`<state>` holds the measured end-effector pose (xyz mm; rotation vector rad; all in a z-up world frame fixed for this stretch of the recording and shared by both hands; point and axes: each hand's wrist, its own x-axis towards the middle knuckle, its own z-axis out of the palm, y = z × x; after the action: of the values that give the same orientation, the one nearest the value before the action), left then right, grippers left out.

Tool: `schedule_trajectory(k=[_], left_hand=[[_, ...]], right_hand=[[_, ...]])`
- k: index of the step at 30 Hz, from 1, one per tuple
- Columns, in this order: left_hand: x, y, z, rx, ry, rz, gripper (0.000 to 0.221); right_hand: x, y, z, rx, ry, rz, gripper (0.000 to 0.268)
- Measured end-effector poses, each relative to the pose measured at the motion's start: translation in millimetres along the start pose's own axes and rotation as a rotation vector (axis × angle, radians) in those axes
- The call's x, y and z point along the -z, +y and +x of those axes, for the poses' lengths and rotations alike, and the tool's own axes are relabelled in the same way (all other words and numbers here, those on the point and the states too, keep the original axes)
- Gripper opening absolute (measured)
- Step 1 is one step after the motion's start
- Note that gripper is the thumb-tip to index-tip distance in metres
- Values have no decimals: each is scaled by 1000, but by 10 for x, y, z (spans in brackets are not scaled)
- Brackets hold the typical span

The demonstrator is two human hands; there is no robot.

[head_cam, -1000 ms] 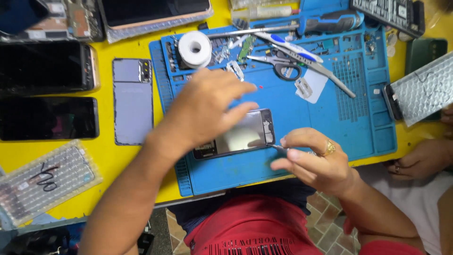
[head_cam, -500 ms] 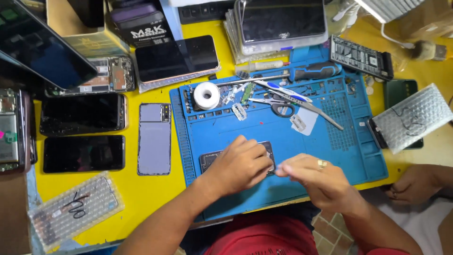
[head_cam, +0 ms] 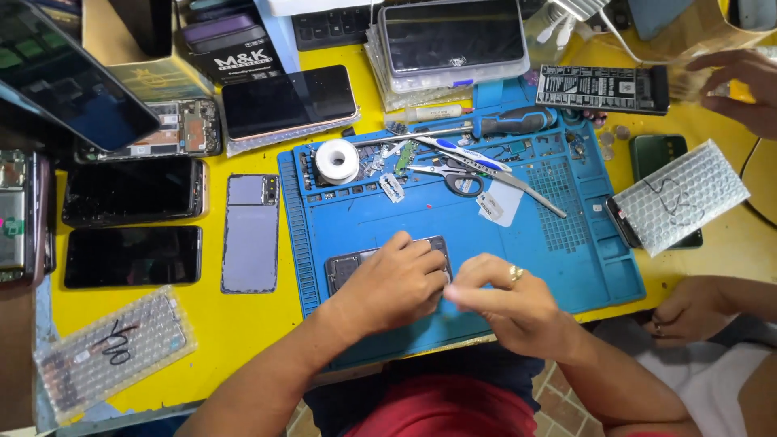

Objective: Disassembling a mobile phone by removing internal screws and prying the screen assembly from the frame on a repair mat.

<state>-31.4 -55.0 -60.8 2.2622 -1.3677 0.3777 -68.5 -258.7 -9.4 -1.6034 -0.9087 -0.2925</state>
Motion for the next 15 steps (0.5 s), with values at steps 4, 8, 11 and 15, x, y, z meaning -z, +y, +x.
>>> schedule_trajectory(k=[4, 8, 11, 15], left_hand=[[35, 40, 34, -3, -31, 38, 11], [73, 72, 62, -23, -74, 88, 11], [54, 99, 77, -54, -55, 113, 11], [27, 130, 74, -56, -118, 121, 13]], right_hand=[[-23, 17, 6, -8, -42, 19, 35], [24, -59, -109, -3, 39, -39, 20], [-17, -64, -96, 58, 31, -56, 39], [-34, -40, -272, 114, 131, -180, 18]])
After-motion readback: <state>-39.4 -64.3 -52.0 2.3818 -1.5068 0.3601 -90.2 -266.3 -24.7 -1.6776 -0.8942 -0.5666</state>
